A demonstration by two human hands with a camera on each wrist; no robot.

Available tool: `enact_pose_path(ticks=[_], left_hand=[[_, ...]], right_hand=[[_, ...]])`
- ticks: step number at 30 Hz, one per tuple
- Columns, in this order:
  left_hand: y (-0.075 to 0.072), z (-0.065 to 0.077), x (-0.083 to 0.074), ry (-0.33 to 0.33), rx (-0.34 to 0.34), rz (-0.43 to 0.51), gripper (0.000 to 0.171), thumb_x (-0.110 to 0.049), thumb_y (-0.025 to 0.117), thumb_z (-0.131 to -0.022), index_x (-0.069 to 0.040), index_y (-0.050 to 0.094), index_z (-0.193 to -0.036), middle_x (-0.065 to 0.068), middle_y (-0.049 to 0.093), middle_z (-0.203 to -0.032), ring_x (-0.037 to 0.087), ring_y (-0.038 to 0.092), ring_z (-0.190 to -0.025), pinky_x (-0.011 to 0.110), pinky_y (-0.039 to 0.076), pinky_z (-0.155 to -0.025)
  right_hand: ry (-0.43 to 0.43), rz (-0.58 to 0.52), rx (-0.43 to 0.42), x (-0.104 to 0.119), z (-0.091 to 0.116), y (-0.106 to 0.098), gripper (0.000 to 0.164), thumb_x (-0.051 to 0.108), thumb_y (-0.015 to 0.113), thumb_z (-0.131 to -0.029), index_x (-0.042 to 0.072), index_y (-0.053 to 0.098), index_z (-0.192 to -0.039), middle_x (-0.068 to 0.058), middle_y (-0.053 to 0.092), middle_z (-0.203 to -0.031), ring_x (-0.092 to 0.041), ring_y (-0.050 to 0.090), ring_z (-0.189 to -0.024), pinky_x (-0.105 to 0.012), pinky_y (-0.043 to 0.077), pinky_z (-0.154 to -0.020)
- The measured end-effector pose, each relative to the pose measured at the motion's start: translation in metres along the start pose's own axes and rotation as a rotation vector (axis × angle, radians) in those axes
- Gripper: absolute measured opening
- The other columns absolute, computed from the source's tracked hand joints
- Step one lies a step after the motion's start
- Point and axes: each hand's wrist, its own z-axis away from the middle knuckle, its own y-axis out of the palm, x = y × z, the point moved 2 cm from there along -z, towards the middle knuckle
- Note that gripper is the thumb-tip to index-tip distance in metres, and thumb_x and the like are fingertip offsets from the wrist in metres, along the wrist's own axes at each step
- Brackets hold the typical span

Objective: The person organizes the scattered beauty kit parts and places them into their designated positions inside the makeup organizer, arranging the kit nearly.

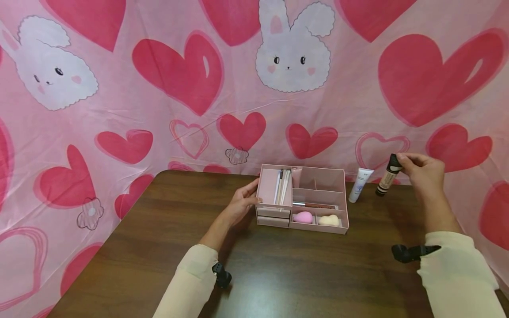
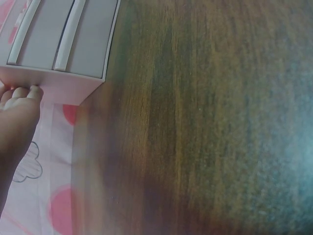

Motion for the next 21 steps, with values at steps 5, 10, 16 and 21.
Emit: enact_pose_path(ticks=[5, 10, 16, 21], left_hand=[[0.0, 0.001, -0.001, -0.011, -0.01, -0.014, 0.077, 0.015, 0.045, -0.088, 0.008, 0.014, -0.159, 0.023, 0.011, -0.17, 0.04, 0.014, -0.157, 0.037, 0.029, -0.122], [0.0, 0.001, 0.0, -0.014, -0.005, -0.019, 0.077, 0.014, 0.045, -0.089, 0.007, 0.015, -0.159, 0.022, 0.012, -0.17, 0.039, 0.014, -0.157, 0.045, 0.021, -0.124], [-0.001, 0.0, 0.0, -0.01, 0.004, -0.022, 0.076, 0.014, 0.045, -0.089, 0.008, 0.015, -0.159, 0.023, 0.012, -0.17, 0.041, 0.015, -0.157, 0.046, 0.022, -0.124], [-0.001, 0.0, 0.0, -0.008, 0.003, -0.016, 0.076, 0.014, 0.044, -0.089, 0.008, 0.015, -0.159, 0.023, 0.012, -0.17, 0.04, 0.014, -0.157, 0.041, 0.026, -0.123]], right_hand=[[0.031, 0.069, 0.043, 0.007, 0.0, 0.005, 0.021, 0.011, 0.074, -0.091, 0.028, 0.08, -0.078, 0.02, 0.074, -0.071, 0.006, 0.07, -0.062, -0.005, 0.052, -0.064], [0.03, 0.097, 0.068, 0.012, 0.001, 0.014, 0.019, 0.015, 0.074, -0.091, 0.029, 0.079, -0.08, 0.021, 0.073, -0.072, 0.006, 0.07, -0.063, -0.005, 0.052, -0.064], [-0.033, 0.087, 0.13, 0.016, 0.002, 0.029, 0.019, 0.012, 0.073, -0.092, 0.027, 0.08, -0.082, 0.019, 0.074, -0.074, 0.005, 0.07, -0.065, -0.006, 0.053, -0.066], [-0.11, 0.123, 0.176, 0.016, 0.002, 0.045, 0.028, 0.004, 0.068, -0.094, 0.028, 0.08, -0.083, 0.021, 0.075, -0.076, 0.008, 0.068, -0.068, -0.006, 0.053, -0.068]])
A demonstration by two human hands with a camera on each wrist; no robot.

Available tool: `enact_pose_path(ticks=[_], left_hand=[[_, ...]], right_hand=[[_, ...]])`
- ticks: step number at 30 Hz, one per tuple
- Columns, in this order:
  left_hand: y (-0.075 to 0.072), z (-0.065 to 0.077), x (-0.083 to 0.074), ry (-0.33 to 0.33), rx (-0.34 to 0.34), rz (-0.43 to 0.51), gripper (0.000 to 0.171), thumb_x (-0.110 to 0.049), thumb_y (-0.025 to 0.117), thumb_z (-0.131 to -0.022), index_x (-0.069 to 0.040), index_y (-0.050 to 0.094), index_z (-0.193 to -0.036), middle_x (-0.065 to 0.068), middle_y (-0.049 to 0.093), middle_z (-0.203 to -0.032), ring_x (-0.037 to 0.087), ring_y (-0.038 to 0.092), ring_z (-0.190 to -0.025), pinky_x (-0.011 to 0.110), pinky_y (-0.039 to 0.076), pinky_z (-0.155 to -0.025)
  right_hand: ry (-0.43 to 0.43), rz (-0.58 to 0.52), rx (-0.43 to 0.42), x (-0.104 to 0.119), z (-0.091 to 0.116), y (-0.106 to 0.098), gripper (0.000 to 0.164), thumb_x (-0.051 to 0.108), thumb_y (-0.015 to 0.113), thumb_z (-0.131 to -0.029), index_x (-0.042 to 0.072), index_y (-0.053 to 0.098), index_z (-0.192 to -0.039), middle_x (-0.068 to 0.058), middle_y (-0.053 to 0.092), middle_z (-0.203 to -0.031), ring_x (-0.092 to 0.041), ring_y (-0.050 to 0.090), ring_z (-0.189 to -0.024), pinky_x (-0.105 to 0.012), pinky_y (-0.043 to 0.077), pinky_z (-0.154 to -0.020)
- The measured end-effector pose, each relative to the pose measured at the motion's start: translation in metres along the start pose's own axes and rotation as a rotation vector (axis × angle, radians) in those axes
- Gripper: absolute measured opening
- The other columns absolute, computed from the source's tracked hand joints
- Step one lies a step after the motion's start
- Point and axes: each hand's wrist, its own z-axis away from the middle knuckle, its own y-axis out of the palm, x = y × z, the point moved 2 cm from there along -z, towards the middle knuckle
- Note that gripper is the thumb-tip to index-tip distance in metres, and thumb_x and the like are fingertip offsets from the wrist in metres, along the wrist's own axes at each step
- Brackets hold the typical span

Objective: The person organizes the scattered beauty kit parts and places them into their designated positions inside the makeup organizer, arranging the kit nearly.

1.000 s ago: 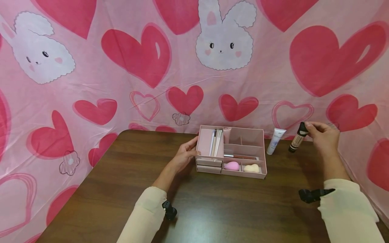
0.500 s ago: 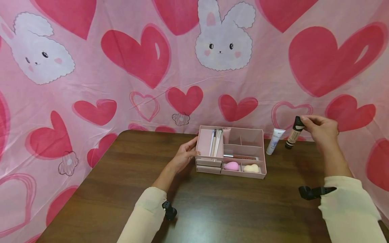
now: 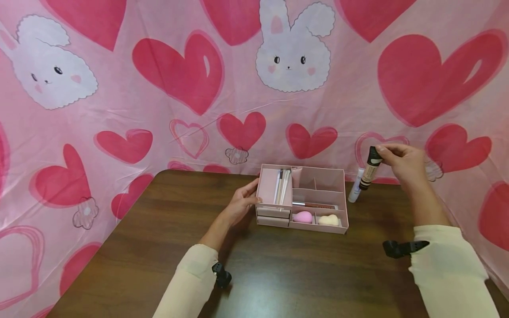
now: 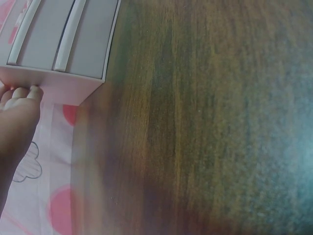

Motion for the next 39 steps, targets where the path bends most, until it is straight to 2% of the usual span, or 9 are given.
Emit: enact_pose_path(ticks=[4, 6, 8, 12, 19, 31, 35, 39], left_hand=[[0.0, 0.0, 0.0, -0.001, 0.003, 0.009, 0.077, 0.015, 0.044, -0.088, 0.008, 0.014, -0.159, 0.024, 0.012, -0.17, 0.039, 0.015, -0.156, 0.02, 0.041, -0.112], [0.0, -0.001, 0.0, 0.003, 0.005, 0.013, 0.077, 0.015, 0.044, -0.088, 0.008, 0.014, -0.159, 0.025, 0.012, -0.17, 0.038, 0.016, -0.155, 0.013, 0.045, -0.102], [0.0, -0.001, 0.0, 0.004, 0.005, 0.019, 0.078, 0.015, 0.044, -0.088, 0.008, 0.013, -0.159, 0.025, 0.012, -0.17, 0.037, 0.016, -0.155, 0.011, 0.045, -0.098], [0.001, -0.001, -0.001, 0.006, 0.005, 0.022, 0.079, 0.014, 0.044, -0.087, 0.008, 0.013, -0.159, 0.025, 0.012, -0.17, 0.038, 0.016, -0.155, 0.01, 0.046, -0.097], [0.001, -0.001, -0.001, 0.012, 0.012, 0.014, 0.078, 0.015, 0.043, -0.088, 0.008, 0.013, -0.159, 0.025, 0.011, -0.17, 0.037, 0.016, -0.155, 0.011, 0.046, -0.097], [0.0, -0.001, 0.0, 0.019, 0.003, 0.023, 0.079, 0.016, 0.044, -0.087, 0.007, 0.014, -0.159, 0.025, 0.015, -0.169, 0.034, 0.018, -0.154, 0.01, 0.046, -0.097], [0.0, 0.0, 0.001, 0.015, 0.001, 0.028, 0.079, 0.016, 0.044, -0.087, 0.007, 0.014, -0.159, 0.025, 0.015, -0.169, 0.034, 0.019, -0.153, 0.011, 0.047, -0.096], [0.0, 0.0, 0.001, 0.015, 0.003, 0.026, 0.078, 0.016, 0.044, -0.088, 0.008, 0.014, -0.159, 0.025, 0.014, -0.169, 0.035, 0.019, -0.153, 0.011, 0.047, -0.096]], right_hand=[[-0.03, 0.0, 0.026, 0.0, -0.002, 0.013, 0.029, 0.005, 0.069, -0.094, 0.028, 0.079, -0.082, 0.021, 0.075, -0.076, 0.009, 0.068, -0.068, -0.006, 0.053, -0.069], [-0.033, -0.029, 0.038, 0.0, -0.003, 0.019, 0.026, 0.005, 0.07, -0.093, 0.027, 0.079, -0.081, 0.019, 0.075, -0.075, 0.008, 0.068, -0.067, -0.006, 0.053, -0.069], [-0.034, -0.056, 0.051, 0.0, -0.004, 0.025, 0.021, 0.008, 0.072, -0.092, 0.025, 0.08, -0.082, 0.018, 0.076, -0.075, 0.007, 0.069, -0.068, -0.007, 0.054, -0.069], [-0.045, -0.076, 0.078, -0.001, -0.006, 0.036, 0.012, 0.012, 0.076, -0.09, 0.022, 0.08, -0.084, 0.017, 0.075, -0.076, 0.005, 0.07, -0.069, -0.009, 0.055, -0.069], [0.004, -0.014, 0.078, -0.008, -0.008, 0.051, 0.034, 0.002, 0.066, -0.095, 0.03, 0.078, -0.08, 0.021, 0.073, -0.076, 0.008, 0.068, -0.07, -0.007, 0.054, -0.068], [0.018, 0.011, 0.054, -0.037, -0.009, 0.071, 0.03, 0.006, 0.068, -0.095, 0.03, 0.077, -0.079, 0.023, 0.071, -0.073, 0.008, 0.067, -0.068, -0.008, 0.054, -0.07], [0.037, 0.027, 0.036, -0.046, -0.006, 0.076, 0.036, 0.001, 0.064, -0.096, 0.031, 0.076, -0.078, 0.024, 0.071, -0.071, 0.009, 0.065, -0.066, -0.007, 0.054, -0.069], [0.053, 0.065, 0.021, -0.054, -0.001, 0.082, 0.038, 0.004, 0.065, -0.096, 0.035, 0.072, -0.075, 0.026, 0.07, -0.07, 0.009, 0.063, -0.066, -0.008, 0.052, -0.066]])
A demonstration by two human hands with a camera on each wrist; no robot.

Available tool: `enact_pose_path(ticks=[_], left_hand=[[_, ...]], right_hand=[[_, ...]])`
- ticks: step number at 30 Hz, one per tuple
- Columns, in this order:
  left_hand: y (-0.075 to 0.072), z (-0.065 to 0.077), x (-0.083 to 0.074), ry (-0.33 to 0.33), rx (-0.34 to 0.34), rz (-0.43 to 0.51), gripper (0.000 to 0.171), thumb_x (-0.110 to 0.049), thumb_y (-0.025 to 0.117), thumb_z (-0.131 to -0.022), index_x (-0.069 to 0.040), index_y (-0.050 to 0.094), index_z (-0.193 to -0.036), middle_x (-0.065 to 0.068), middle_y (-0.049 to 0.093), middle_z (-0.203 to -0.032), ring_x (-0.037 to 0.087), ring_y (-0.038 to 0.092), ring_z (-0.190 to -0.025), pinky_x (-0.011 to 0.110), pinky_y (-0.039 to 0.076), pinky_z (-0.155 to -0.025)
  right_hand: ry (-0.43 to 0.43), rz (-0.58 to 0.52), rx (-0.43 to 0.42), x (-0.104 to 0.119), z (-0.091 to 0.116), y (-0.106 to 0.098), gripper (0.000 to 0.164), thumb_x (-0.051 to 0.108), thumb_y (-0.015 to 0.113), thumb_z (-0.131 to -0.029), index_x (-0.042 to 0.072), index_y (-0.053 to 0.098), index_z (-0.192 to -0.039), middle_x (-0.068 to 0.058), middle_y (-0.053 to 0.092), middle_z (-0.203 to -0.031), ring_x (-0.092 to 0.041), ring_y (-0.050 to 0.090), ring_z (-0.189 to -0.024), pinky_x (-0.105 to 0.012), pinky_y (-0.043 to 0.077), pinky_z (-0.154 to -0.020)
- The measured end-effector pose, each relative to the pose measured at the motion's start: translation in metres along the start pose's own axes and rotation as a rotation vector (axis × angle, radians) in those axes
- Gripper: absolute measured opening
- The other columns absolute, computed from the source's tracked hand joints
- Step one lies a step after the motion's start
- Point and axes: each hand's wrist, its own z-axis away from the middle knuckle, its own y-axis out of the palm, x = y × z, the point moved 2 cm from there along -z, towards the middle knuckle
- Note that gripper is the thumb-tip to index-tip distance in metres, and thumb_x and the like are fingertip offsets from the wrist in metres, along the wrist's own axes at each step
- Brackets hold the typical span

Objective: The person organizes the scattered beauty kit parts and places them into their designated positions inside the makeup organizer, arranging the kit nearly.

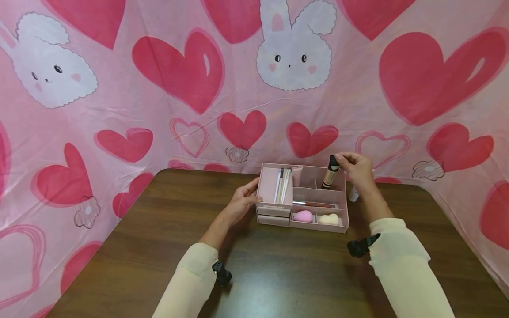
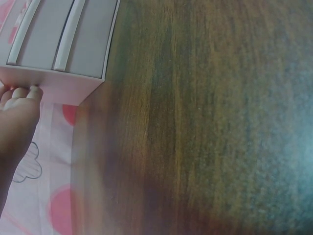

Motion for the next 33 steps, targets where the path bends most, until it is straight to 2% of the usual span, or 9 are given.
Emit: enact_pose_path(ticks=[7, 11, 14, 16, 19, 23, 25, 29, 33], left_hand=[[0.001, 0.0, 0.001, -0.004, -0.01, 0.002, 0.078, 0.016, 0.045, -0.087, 0.007, 0.015, -0.159, 0.025, 0.015, -0.169, 0.035, 0.019, -0.154, 0.011, 0.046, -0.097], [0.0, 0.0, 0.001, -0.008, -0.008, -0.016, 0.077, 0.014, 0.045, -0.088, 0.007, 0.016, -0.159, 0.025, 0.016, -0.169, 0.036, 0.02, -0.154, 0.011, 0.046, -0.098], [0.001, 0.001, 0.0, -0.011, -0.006, -0.022, 0.077, 0.014, 0.045, -0.088, 0.007, 0.016, -0.159, 0.025, 0.015, -0.169, 0.038, 0.02, -0.154, 0.013, 0.046, -0.099], [0.001, 0.001, 0.0, -0.013, -0.008, -0.022, 0.077, 0.014, 0.045, -0.088, 0.007, 0.016, -0.159, 0.025, 0.016, -0.169, 0.038, 0.02, -0.154, 0.015, 0.046, -0.102], [0.001, 0.001, -0.001, -0.014, -0.008, -0.029, 0.077, 0.014, 0.045, -0.088, 0.007, 0.016, -0.159, 0.025, 0.016, -0.169, 0.039, 0.019, -0.155, 0.023, 0.041, -0.113], [0.002, 0.001, -0.001, -0.014, -0.011, -0.034, 0.077, 0.014, 0.045, -0.088, 0.008, 0.016, -0.159, 0.026, 0.016, -0.169, 0.04, 0.019, -0.155, 0.033, 0.033, -0.12], [0.002, 0.001, -0.001, -0.012, -0.012, -0.036, 0.077, 0.014, 0.045, -0.088, 0.008, 0.017, -0.159, 0.026, 0.016, -0.169, 0.04, 0.02, -0.155, 0.029, 0.036, -0.118], [0.002, 0.001, -0.002, -0.003, -0.008, -0.037, 0.077, 0.014, 0.045, -0.087, 0.008, 0.016, -0.159, 0.026, 0.016, -0.169, 0.04, 0.02, -0.154, 0.016, 0.044, -0.106], [0.001, 0.001, -0.002, -0.001, -0.005, -0.036, 0.077, 0.013, 0.045, -0.088, 0.008, 0.016, -0.159, 0.026, 0.015, -0.169, 0.04, 0.018, -0.156, 0.018, 0.043, -0.108]], right_hand=[[0.02, 0.025, 0.002, -0.013, 0.006, 0.012, 0.034, 0.007, 0.065, -0.097, 0.034, 0.072, -0.078, 0.028, 0.068, -0.071, 0.009, 0.062, -0.068, -0.009, 0.052, -0.07], [0.048, 0.058, 0.012, -0.018, 0.01, 0.016, 0.024, 0.012, 0.066, -0.097, 0.029, 0.074, -0.083, 0.029, 0.067, -0.072, 0.008, 0.061, -0.07, -0.009, 0.051, -0.069], [0.051, 0.097, 0.027, -0.021, 0.012, 0.017, 0.011, 0.013, 0.066, -0.098, 0.013, 0.076, -0.094, 0.03, 0.065, -0.073, 0.009, 0.06, -0.071, -0.009, 0.05, -0.069], [0.052, 0.112, 0.04, -0.024, 0.013, 0.017, 0.017, 0.012, 0.065, -0.098, -0.001, 0.074, -0.104, 0.031, 0.065, -0.074, 0.01, 0.06, -0.071, -0.008, 0.05, -0.069], [0.048, 0.12, 0.058, -0.028, 0.014, 0.016, 0.028, 0.01, 0.064, -0.098, -0.014, 0.067, -0.112, 0.029, 0.065, -0.076, 0.01, 0.06, -0.072, -0.009, 0.051, -0.069], [0.041, 0.119, 0.068, -0.032, 0.014, 0.014, 0.031, 0.012, 0.065, -0.098, -0.016, 0.066, -0.112, 0.024, 0.069, -0.078, 0.01, 0.06, -0.072, -0.009, 0.052, -0.069], [0.039, 0.119, 0.07, -0.033, 0.015, 0.014, 0.033, 0.013, 0.066, -0.098, -0.016, 0.066, -0.112, 0.021, 0.071, -0.079, 0.01, 0.061, -0.072, -0.009, 0.052, -0.07], [0.045, 0.116, 0.071, -0.035, 0.016, 0.014, 0.034, 0.015, 0.068, -0.097, -0.015, 0.067, -0.112, 0.021, 0.071, -0.08, 0.01, 0.061, -0.074, -0.01, 0.053, -0.071], [0.057, 0.119, 0.078, -0.036, 0.017, 0.015, 0.036, 0.017, 0.069, -0.096, -0.015, 0.067, -0.113, 0.025, 0.07, -0.081, 0.01, 0.062, -0.074, -0.01, 0.053, -0.071]])
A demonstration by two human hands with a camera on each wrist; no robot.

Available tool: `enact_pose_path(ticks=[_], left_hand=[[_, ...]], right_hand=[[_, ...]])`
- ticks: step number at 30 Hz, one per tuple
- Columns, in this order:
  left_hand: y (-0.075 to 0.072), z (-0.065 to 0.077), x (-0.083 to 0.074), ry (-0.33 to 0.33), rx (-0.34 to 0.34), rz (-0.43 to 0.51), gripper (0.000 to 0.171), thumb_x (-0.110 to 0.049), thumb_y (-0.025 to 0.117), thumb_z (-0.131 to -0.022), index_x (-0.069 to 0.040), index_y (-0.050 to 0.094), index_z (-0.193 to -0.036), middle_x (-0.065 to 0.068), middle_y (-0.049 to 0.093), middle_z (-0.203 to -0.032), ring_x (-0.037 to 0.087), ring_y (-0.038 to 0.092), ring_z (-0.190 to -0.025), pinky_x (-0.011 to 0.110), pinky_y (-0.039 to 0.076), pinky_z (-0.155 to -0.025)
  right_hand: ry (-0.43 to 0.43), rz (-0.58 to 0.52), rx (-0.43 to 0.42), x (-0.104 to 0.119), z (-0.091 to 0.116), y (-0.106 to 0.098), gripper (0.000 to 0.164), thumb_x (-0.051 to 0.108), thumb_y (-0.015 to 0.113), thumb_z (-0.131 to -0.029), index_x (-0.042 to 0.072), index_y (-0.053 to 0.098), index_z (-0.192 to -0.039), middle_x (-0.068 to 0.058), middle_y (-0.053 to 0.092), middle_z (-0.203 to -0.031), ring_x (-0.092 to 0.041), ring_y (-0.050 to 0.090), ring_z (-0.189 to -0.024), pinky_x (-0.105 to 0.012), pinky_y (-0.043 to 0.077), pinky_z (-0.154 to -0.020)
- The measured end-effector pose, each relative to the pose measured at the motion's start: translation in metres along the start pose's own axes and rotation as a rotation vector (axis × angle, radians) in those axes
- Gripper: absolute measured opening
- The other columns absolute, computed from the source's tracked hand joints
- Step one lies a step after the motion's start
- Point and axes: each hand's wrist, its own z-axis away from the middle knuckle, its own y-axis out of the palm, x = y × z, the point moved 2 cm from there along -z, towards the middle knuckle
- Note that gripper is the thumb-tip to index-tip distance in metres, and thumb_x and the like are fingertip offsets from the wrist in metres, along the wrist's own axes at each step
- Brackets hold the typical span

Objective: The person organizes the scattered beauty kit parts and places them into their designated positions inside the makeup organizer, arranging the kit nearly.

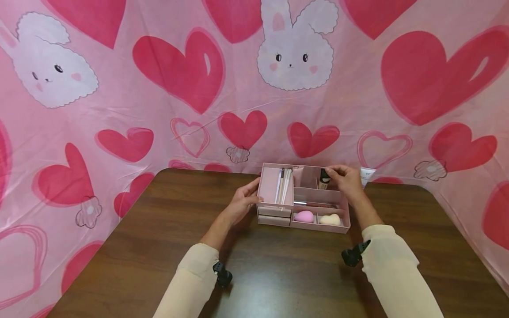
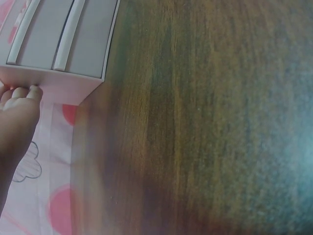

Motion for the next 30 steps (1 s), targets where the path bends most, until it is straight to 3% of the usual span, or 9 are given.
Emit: enact_pose_path(ticks=[6, 15, 23, 26, 30], left_hand=[[0.0, 0.0001, 0.0006, -0.006, 0.0, 0.007, 0.078, 0.013, 0.045, -0.087, 0.008, 0.015, -0.159, 0.025, 0.015, -0.169, 0.039, 0.017, -0.156, 0.016, 0.044, -0.107], [-0.0009, -0.0002, 0.0026, -0.012, -0.004, 0.001, 0.077, 0.013, 0.046, -0.088, 0.006, 0.017, -0.159, 0.024, 0.015, -0.17, 0.038, 0.018, -0.156, 0.018, 0.043, -0.108], [-0.0001, 0.0001, 0.0023, -0.004, -0.002, 0.013, 0.077, 0.014, 0.045, -0.088, 0.007, 0.016, -0.159, 0.025, 0.015, -0.169, 0.039, 0.017, -0.156, 0.013, 0.045, -0.101], [-0.0002, 0.0001, 0.0018, -0.003, 0.001, 0.016, 0.077, 0.014, 0.045, -0.089, 0.007, 0.015, -0.159, 0.024, 0.014, -0.17, 0.039, 0.017, -0.156, 0.016, 0.044, -0.105], [-0.0005, 0.0, 0.0012, -0.006, -0.002, 0.008, 0.076, 0.014, 0.046, -0.089, 0.006, 0.016, -0.159, 0.022, 0.013, -0.17, 0.04, 0.017, -0.157, 0.028, 0.037, -0.117]], right_hand=[[0.012, -0.005, 0.014, -0.0015, -0.0005, -0.0007, 0.035, 0.02, 0.07, -0.096, -0.011, 0.069, -0.113, 0.025, 0.069, -0.08, 0.009, 0.062, -0.074, -0.009, 0.053, -0.071], [0.008, -0.007, 0.024, -0.0008, 0.0001, -0.003, 0.041, 0.013, 0.064, -0.098, -0.019, 0.06, -0.122, 0.028, 0.068, -0.081, 0.01, 0.062, -0.075, -0.011, 0.054, -0.071], [-0.068, 0.073, 0.026, 0.0037, 0.0033, -0.004, 0.038, 0.013, 0.065, -0.098, -0.017, 0.063, -0.121, 0.032, 0.065, -0.082, 0.013, 0.059, -0.078, -0.007, 0.05, -0.072], [-0.099, 0.108, 0.012, 0.0049, 0.0044, -0.0053, 0.035, 0.013, 0.065, -0.098, -0.014, 0.065, -0.12, 0.035, 0.063, -0.082, 0.014, 0.056, -0.08, -0.006, 0.047, -0.072], [-0.117, 0.147, -0.016, 0.0066, 0.0056, -0.0089, 0.033, 0.013, 0.066, -0.097, -0.012, 0.067, -0.119, 0.038, 0.06, -0.081, 0.015, 0.055, -0.082, -0.005, 0.044, -0.074]])
